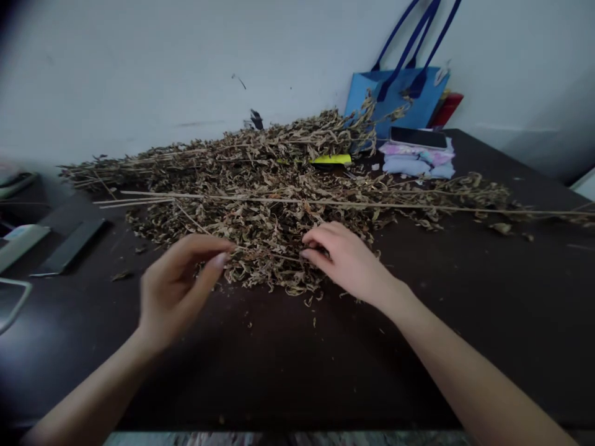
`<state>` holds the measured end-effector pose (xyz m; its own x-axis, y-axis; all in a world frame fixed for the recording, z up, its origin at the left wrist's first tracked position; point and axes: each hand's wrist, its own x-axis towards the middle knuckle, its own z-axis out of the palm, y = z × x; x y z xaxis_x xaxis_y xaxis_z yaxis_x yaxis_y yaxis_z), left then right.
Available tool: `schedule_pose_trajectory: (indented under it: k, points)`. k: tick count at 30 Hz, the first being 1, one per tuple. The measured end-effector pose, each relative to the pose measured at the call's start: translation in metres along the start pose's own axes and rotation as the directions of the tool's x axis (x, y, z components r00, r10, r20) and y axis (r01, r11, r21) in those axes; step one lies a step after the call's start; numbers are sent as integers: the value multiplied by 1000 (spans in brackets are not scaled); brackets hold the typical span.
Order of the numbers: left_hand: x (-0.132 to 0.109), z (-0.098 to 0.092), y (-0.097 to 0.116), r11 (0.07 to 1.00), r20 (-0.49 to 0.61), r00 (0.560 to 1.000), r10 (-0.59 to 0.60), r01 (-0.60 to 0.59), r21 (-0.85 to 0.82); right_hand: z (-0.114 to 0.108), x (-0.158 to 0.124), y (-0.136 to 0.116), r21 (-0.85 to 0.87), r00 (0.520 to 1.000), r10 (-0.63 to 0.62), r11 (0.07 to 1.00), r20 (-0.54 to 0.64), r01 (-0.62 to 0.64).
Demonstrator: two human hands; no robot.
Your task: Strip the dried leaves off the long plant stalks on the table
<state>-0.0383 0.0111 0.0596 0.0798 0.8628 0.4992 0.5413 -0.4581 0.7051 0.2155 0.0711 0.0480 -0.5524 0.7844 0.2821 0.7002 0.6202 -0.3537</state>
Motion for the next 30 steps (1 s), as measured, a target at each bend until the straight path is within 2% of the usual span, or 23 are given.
schedule_pose_trajectory:
  k: [3,8,12,16,18,22,26,30]
  points:
    - [13,16,-19,997,75,994,-76,76,3,21,6,-1,6,992,25,1000,121,-26]
    - [17,27,-39,998,67,996,-60,60,-11,40,3,-1,41,993,36,998,111,-41]
    - [7,24,-40,995,81,992,-96,99,-29,36,1,-2,156,997,46,986,60,-55]
    - [1,24,-37,969,132,972,-195,212,-129,25,5,-9,226,996,83,971,-35,-73]
    - [1,24,-34,934,171,953,-249,283,-219,21,9,-14,238,996,63,970,-65,-46]
    - [4,24,-28,827,228,911,-345,409,-386,24,15,-23,259,998,4,966,-56,11]
    - [3,25,-29,746,198,883,-425,466,-475,35,13,-28,231,996,-40,971,-82,58]
    - [1,28,-35,715,154,874,-460,468,-519,38,5,-29,244,994,20,970,-111,8]
